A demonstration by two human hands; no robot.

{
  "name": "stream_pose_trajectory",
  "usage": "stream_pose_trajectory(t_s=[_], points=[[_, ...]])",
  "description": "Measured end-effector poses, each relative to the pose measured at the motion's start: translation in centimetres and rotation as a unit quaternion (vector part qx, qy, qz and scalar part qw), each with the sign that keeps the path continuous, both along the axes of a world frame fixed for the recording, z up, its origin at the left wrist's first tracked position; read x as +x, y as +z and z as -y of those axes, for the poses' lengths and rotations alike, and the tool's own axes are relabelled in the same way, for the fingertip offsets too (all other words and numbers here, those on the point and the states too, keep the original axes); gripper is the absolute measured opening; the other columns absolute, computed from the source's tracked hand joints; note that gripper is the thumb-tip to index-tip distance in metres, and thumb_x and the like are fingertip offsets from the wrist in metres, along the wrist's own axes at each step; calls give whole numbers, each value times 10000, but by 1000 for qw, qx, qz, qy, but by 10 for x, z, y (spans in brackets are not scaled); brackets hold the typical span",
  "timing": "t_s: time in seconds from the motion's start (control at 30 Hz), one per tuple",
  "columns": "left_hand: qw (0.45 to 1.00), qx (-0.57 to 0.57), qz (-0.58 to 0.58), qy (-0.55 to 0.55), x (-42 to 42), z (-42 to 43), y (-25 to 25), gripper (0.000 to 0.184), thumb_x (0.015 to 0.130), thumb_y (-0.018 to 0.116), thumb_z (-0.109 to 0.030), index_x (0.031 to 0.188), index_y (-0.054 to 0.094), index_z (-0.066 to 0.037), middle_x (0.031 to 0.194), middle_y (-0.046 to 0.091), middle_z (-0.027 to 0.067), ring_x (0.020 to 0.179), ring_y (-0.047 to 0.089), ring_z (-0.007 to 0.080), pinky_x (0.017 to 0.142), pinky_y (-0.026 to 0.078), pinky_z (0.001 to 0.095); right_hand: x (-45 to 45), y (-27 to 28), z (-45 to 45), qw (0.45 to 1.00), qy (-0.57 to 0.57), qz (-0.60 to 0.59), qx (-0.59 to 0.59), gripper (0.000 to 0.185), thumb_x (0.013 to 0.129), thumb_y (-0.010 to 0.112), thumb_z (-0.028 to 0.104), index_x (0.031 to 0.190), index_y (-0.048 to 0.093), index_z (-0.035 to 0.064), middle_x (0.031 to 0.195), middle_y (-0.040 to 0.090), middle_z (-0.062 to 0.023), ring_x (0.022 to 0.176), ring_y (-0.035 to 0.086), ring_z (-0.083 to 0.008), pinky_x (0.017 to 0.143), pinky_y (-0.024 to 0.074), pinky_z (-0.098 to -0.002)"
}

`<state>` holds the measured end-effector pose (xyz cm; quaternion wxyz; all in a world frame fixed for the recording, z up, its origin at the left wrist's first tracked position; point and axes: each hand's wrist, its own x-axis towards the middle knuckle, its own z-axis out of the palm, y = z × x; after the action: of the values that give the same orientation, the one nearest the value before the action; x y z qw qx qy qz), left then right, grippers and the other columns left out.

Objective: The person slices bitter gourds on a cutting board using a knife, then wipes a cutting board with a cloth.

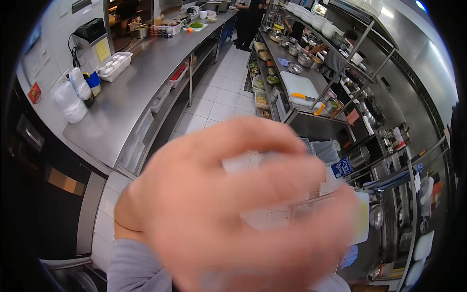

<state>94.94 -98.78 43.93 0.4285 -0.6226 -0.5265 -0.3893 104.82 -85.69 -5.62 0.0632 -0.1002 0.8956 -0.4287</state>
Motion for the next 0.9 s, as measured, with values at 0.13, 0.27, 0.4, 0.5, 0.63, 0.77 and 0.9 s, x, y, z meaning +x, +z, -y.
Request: stream_pose_trajectory(t_s=[0.13,0.27,0.4,0.5,0.63,0.77,0.9], points=[[995,-41,-23,-90,-21,10,22,157,731,766,-163,886,763,-136,976,683,62,839,674,222,702,532,341,-78,65,27,979,151,96,-95,366,1005,583,258,1304,662,62,1168,721,-209,1075,695,-352,956,537,-440],[987,-76,-13,-143,-57,9,20,147,729,741,-164,845,728,-75,889,665,76,793,668,219,651,515,328,-95,-51,-53,992,-78,101,12,382,1033,578,262,1334,637,34,1220,718,-189,1114,694,-314,998,532,-417],[981,-96,3,-171,-99,0,13,171,727,716,-165,805,693,-15,803,647,89,747,662,216,600,499,315,-22,-134,-196,900,-342,182,202,336,1022,584,238,1284,660,41,1170,714,-182,1066,693,-317,961,536,-431],[977,-89,1,-195,-135,-18,7,205,725,697,-166,774,667,30,738,634,99,712,657,213,562,486,305,37,-126,-265,826,-425,301,218,313,1013,583,233,1245,669,41,1107,711,-179,1015,693,-322,916,542,-440],[970,-147,62,-184,-188,-29,16,229,798,726,-249,872,678,-38,787,643,68,673,637,195,579,501,304,92,-123,-294,777,-434,407,209,284,1002,581,226,1193,682,41,1022,708,-175,946,695,-329,857,550,-453],[950,-250,166,-90,-249,-39,5,269,879,782,-328,1072,735,-146,898,680,24,664,629,162,628,548,311,113,-128,-299,762,-389,481,191,260,990,580,218,1141,695,40,937,705,-171,878,696,-336,798,558,-466],[751,68,625,-203,-392,-120,-167,402,1086,482,-206,1447,478,-31,884,629,82,735,618,159,693,538,310,86,-137,-335,780,-321,495,210,241,979,578,211,1088,708,40,852,701,-168,809,697,-343,739,566,-479]])
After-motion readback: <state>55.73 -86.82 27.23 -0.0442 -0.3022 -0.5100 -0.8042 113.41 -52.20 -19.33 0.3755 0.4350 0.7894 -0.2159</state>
